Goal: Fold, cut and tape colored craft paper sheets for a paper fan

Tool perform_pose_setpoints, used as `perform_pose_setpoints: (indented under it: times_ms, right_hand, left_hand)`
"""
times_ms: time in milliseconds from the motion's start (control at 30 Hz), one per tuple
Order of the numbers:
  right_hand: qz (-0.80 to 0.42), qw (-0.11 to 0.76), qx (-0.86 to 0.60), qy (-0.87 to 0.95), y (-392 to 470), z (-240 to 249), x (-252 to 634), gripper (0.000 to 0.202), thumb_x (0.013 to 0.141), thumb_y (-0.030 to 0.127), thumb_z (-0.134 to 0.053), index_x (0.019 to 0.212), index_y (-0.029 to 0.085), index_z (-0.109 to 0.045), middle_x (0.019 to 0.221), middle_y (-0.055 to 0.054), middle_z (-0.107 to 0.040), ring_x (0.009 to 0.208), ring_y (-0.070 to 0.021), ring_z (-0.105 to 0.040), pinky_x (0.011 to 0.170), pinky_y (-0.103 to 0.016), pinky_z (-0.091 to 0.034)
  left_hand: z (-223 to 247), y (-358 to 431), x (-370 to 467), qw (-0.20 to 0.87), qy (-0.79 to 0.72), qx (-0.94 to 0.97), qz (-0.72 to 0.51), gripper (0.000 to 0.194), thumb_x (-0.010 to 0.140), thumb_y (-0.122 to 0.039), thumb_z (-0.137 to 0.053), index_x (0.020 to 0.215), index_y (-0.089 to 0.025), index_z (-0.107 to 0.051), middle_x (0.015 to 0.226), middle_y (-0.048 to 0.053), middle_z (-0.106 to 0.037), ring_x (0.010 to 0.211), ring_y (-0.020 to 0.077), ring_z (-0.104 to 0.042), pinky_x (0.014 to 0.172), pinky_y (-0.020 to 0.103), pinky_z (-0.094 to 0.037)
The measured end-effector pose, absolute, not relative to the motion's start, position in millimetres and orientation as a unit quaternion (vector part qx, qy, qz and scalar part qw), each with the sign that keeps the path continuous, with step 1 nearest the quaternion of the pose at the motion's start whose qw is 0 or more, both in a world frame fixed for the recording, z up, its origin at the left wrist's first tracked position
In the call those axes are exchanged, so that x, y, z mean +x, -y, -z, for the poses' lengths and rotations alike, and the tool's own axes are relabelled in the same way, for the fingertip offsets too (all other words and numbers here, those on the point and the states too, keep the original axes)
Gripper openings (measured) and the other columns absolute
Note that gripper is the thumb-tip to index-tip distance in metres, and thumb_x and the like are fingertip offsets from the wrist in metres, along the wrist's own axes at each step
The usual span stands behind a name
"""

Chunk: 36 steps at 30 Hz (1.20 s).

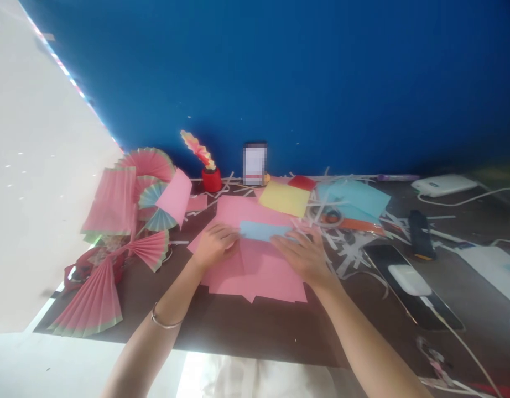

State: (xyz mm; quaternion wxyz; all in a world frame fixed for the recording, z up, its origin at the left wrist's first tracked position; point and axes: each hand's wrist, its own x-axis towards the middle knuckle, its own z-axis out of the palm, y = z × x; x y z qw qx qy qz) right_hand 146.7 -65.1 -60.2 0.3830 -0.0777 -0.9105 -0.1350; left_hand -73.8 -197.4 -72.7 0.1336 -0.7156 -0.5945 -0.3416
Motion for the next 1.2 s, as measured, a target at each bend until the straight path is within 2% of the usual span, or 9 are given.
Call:
perform_pose_setpoints:
  times_ms: [167, 333, 400, 567, 667, 767, 867, 1067, 1200]
  right_hand:
    - [0.064, 0.416, -0.130, 0.898, 52.4, 66.3, 156.3, 0.029, 0.087, 0.014, -0.050, 0.102, 0.033, -0.065, 0.086, 0.004, -0.072, 0.085, -0.0171, -0.063, 0.089, -0.037, -0.034]
    - [0.086, 0.421, -0.125, 0.894, 55.3, 69.1, 156.8, 0.028, 0.087, 0.016, -0.051, 0.105, 0.033, -0.065, 0.089, 0.003, -0.072, 0.088, -0.0171, -0.063, 0.091, -0.036, -0.034]
    - [0.086, 0.376, -0.096, 0.918, 64.3, 69.5, 150.9, 0.032, 0.088, 0.014, -0.049, 0.109, 0.033, -0.063, 0.096, 0.003, -0.071, 0.093, -0.0157, -0.061, 0.093, -0.035, -0.033]
    - [-0.029, 0.369, -0.117, 0.921, 73.8, 71.4, 135.6, 0.025, 0.086, 0.026, -0.054, 0.110, 0.028, -0.060, 0.115, -0.005, -0.063, 0.108, -0.0226, -0.055, 0.098, -0.046, -0.032]
    - [-0.263, 0.421, -0.219, 0.840, 65.3, 77.2, 132.5, 0.034, 0.085, 0.037, -0.052, 0.117, 0.025, -0.055, 0.117, -0.011, -0.060, 0.102, -0.0246, -0.058, 0.088, -0.047, -0.044]
    - [-0.509, 0.403, -0.300, 0.699, 56.8, 85.2, 132.0, 0.032, 0.085, 0.040, -0.051, 0.113, 0.025, -0.054, 0.100, -0.007, -0.065, 0.083, -0.0214, -0.066, 0.074, -0.042, -0.054]
    - [-0.635, 0.379, -0.322, 0.592, 54.6, 89.2, 130.2, 0.027, 0.079, 0.039, -0.059, 0.102, 0.025, -0.057, 0.098, -0.005, -0.066, 0.080, -0.0221, -0.068, 0.073, -0.041, -0.056]
    - [-0.733, 0.308, -0.292, 0.531, 61.0, 80.8, 125.5, 0.027, 0.074, 0.035, -0.064, 0.097, 0.024, -0.056, 0.090, -0.007, -0.070, 0.084, -0.0257, -0.068, 0.075, -0.045, -0.055]
    - [-0.616, 0.358, -0.311, 0.629, 60.0, 76.8, 128.7, 0.028, 0.069, 0.029, -0.068, 0.094, 0.022, -0.058, 0.094, -0.007, -0.068, 0.084, -0.0236, -0.067, 0.074, -0.042, -0.054]
  left_hand:
    - [76.2, 200.6, -89.3, 0.000, 0.681, -0.565, 0.466, 0.019, 0.078, -0.025, -0.054, 0.087, -0.019, -0.069, 0.092, 0.007, -0.072, 0.089, 0.0217, -0.066, 0.083, 0.035, -0.049]
    - [74.0, 193.3, -74.0, -0.473, 0.587, -0.313, 0.578, 0.049, 0.082, -0.055, -0.042, 0.082, -0.012, -0.066, 0.078, 0.013, -0.071, 0.073, 0.0261, -0.068, 0.072, 0.041, -0.053]
    - [72.9, 189.0, -61.7, -0.562, 0.496, -0.276, 0.602, 0.045, 0.079, -0.055, -0.049, 0.087, -0.013, -0.064, 0.083, 0.013, -0.071, 0.081, 0.0268, -0.068, 0.078, 0.043, -0.052]
    - [74.3, 186.9, -55.9, -0.541, 0.453, -0.263, 0.658, 0.020, 0.071, -0.031, -0.069, 0.080, -0.013, -0.063, 0.079, 0.006, -0.069, 0.088, 0.0212, -0.065, 0.092, 0.040, -0.047]
    - [76.4, 188.6, -64.5, -0.524, 0.452, -0.228, 0.685, 0.020, 0.071, -0.024, -0.070, 0.086, -0.015, -0.063, 0.081, 0.003, -0.067, 0.083, 0.0168, -0.065, 0.095, 0.040, -0.046]
    - [77.0, 189.4, -70.4, -0.522, 0.457, -0.244, 0.678, 0.026, 0.072, -0.026, -0.068, 0.096, -0.016, -0.062, 0.083, 0.003, -0.066, 0.086, 0.0175, -0.065, 0.096, 0.043, -0.045]
    - [76.2, 190.1, -72.6, -0.522, 0.464, -0.279, 0.659, 0.028, 0.075, -0.032, -0.066, 0.099, -0.018, -0.060, 0.083, 0.003, -0.065, 0.094, 0.0201, -0.064, 0.097, 0.045, -0.045]
    - [75.7, 191.8, -74.0, -0.537, 0.452, -0.303, 0.645, 0.028, 0.075, -0.034, -0.066, 0.097, -0.019, -0.061, 0.097, 0.005, -0.066, 0.102, 0.0232, -0.062, 0.100, 0.045, -0.043]
    - [76.4, 191.0, -75.0, -0.538, 0.462, -0.288, 0.643, 0.025, 0.076, -0.029, -0.064, 0.098, -0.018, -0.062, 0.101, 0.006, -0.067, 0.102, 0.0225, -0.062, 0.099, 0.045, -0.044]
